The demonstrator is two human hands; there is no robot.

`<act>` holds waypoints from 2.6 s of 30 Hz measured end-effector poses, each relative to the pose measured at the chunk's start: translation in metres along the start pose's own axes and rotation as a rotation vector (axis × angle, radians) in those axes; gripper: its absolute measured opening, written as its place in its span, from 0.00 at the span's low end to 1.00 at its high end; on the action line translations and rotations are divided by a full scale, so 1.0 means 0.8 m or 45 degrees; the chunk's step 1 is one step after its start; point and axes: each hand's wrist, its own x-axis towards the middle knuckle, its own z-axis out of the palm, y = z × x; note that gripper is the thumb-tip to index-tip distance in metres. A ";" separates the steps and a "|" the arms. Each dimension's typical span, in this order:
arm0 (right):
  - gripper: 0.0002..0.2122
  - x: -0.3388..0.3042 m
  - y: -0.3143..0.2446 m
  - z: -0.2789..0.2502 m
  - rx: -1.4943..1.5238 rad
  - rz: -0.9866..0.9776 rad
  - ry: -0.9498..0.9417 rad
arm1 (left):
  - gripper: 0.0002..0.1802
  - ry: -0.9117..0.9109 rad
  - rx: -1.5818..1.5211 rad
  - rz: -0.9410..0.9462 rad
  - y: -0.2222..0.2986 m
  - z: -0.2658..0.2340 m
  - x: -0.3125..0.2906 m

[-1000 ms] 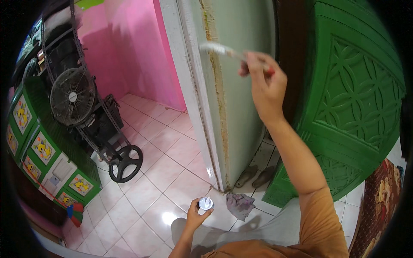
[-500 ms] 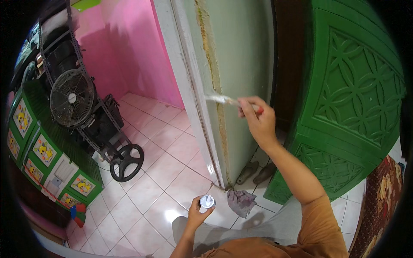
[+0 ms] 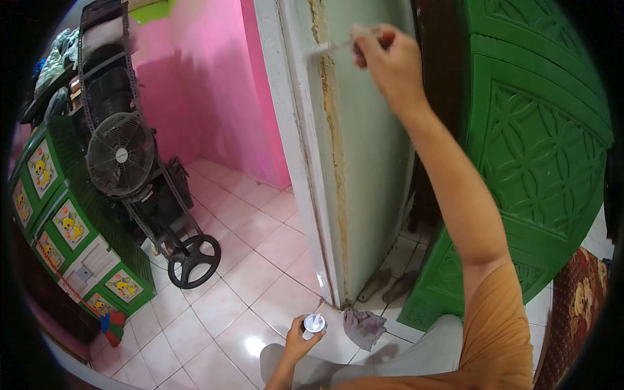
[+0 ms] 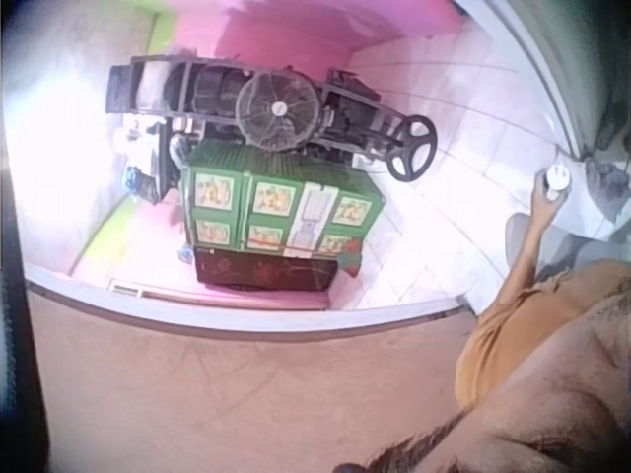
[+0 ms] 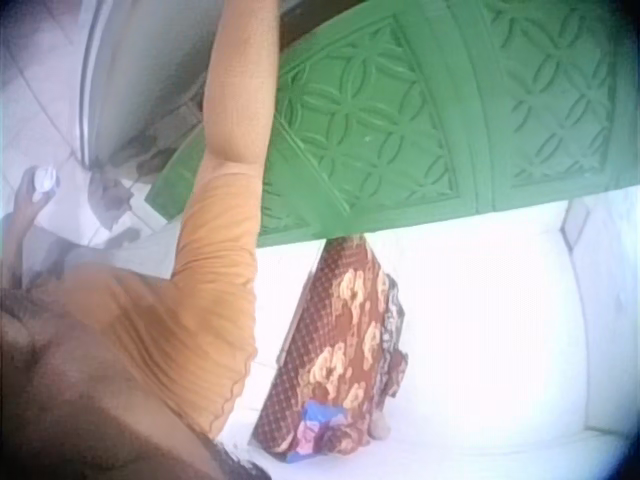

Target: The person paints a door frame using a paintbrush while holding a container of paint.

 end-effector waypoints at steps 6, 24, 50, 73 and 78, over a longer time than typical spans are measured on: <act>0.12 0.095 -0.029 0.023 0.222 -0.101 0.097 | 0.36 0.012 -0.002 0.015 -0.002 -0.007 -0.001; 0.13 0.056 -0.010 0.035 0.131 -0.171 0.094 | 0.36 -0.005 -0.028 -0.009 0.004 -0.015 0.007; 0.12 0.058 -0.009 0.052 0.257 -0.225 0.178 | 0.35 0.019 0.020 0.013 0.017 -0.021 -0.002; 0.08 -0.369 -0.011 -0.123 0.109 0.997 -0.065 | 0.34 0.021 0.050 -0.032 0.015 0.005 -0.008; 0.09 -0.444 -0.012 -0.156 0.155 1.285 -0.075 | 0.34 -0.035 0.017 -0.102 0.014 0.021 -0.012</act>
